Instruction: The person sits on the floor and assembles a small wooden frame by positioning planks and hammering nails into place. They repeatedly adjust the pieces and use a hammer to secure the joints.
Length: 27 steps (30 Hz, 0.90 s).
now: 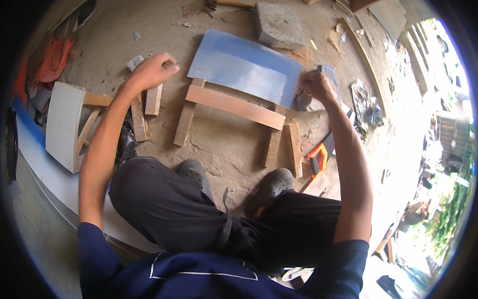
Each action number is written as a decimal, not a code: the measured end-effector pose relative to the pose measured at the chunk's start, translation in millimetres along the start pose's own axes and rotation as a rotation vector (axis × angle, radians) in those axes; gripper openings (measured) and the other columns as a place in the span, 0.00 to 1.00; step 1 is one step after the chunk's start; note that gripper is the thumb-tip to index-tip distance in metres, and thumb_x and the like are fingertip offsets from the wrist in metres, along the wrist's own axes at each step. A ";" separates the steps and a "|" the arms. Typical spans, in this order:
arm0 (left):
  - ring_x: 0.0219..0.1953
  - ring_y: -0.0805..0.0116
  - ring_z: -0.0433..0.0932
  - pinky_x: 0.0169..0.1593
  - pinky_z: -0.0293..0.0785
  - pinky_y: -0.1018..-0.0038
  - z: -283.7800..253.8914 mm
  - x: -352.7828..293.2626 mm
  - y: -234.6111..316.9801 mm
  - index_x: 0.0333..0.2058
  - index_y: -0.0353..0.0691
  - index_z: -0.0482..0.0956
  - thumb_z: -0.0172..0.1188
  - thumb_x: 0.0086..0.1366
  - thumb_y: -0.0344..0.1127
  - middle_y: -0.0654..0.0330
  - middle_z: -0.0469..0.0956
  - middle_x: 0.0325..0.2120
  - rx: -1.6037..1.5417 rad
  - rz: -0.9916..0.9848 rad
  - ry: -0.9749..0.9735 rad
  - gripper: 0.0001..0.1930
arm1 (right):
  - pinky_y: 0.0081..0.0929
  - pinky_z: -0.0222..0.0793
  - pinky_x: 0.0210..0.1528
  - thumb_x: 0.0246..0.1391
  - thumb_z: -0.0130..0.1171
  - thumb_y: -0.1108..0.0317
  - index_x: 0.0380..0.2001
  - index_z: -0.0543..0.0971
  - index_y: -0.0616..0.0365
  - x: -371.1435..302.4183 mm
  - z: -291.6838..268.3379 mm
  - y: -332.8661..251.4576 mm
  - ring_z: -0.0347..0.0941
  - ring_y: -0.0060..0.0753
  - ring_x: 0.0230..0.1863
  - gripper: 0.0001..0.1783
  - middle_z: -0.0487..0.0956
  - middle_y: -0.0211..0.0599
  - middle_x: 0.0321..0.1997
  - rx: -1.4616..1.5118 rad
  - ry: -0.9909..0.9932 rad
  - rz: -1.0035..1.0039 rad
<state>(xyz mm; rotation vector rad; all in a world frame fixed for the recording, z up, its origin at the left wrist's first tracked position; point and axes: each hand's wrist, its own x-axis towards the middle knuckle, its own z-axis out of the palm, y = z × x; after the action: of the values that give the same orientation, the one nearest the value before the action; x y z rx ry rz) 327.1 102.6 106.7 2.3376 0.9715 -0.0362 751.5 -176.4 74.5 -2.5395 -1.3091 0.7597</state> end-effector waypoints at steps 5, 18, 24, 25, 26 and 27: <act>0.43 0.54 0.78 0.47 0.73 0.63 5.6 58.2 113.6 0.44 0.36 0.78 0.57 0.62 0.47 0.49 0.80 0.39 0.285 0.151 -0.252 0.20 | 0.23 0.73 0.24 0.49 0.62 0.65 0.24 0.83 0.60 -7.4 -19.5 6.7 0.75 0.24 0.19 0.09 0.78 0.32 0.17 0.146 -0.053 -0.039; 0.46 0.53 0.78 0.48 0.72 0.58 142.7 105.1 316.7 0.50 0.42 0.76 0.54 0.62 0.45 0.53 0.81 0.41 0.684 0.303 -0.485 0.20 | 0.33 0.73 0.24 0.44 0.62 0.64 0.22 0.83 0.53 14.8 -17.9 59.6 0.78 0.31 0.24 0.06 0.81 0.35 0.22 -0.320 -0.328 -0.025; 0.46 0.50 0.77 0.48 0.72 0.56 197.6 116.8 331.8 0.49 0.42 0.76 0.54 0.62 0.45 0.51 0.80 0.42 0.641 0.395 -0.522 0.20 | 0.32 0.77 0.38 0.44 0.68 0.62 0.33 0.85 0.53 2.3 29.3 141.1 0.81 0.36 0.38 0.11 0.84 0.39 0.32 -0.290 -0.557 0.121; 0.46 0.50 0.77 0.48 0.72 0.56 210.4 119.9 344.8 0.49 0.43 0.76 0.54 0.62 0.45 0.51 0.80 0.42 0.652 0.443 -0.546 0.19 | 0.33 0.77 0.40 0.45 0.67 0.63 0.33 0.85 0.52 4.4 50.0 180.9 0.81 0.37 0.41 0.10 0.84 0.37 0.35 -0.338 -0.580 0.216; 0.47 0.50 0.77 0.48 0.72 0.56 211.7 120.7 336.7 0.48 0.43 0.76 0.55 0.62 0.45 0.51 0.80 0.42 0.679 0.432 -0.564 0.19 | 0.33 0.76 0.43 0.45 0.66 0.64 0.34 0.85 0.52 2.2 63.9 186.1 0.80 0.38 0.43 0.11 0.84 0.37 0.37 -0.374 -0.587 0.180; 0.47 0.50 0.77 0.49 0.72 0.56 212.4 123.3 332.0 0.48 0.43 0.77 0.55 0.62 0.45 0.51 0.80 0.43 0.682 0.415 -0.572 0.19 | 0.33 0.75 0.45 0.45 0.65 0.65 0.35 0.85 0.52 -3.6 73.0 195.2 0.79 0.40 0.45 0.11 0.83 0.37 0.39 -0.414 -0.589 0.158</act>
<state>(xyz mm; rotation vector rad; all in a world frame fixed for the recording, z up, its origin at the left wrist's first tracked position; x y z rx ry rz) 675.7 -116.5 74.9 2.8248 0.1808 -0.9389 849.9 -300.2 -61.3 -2.8872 -1.5738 1.4962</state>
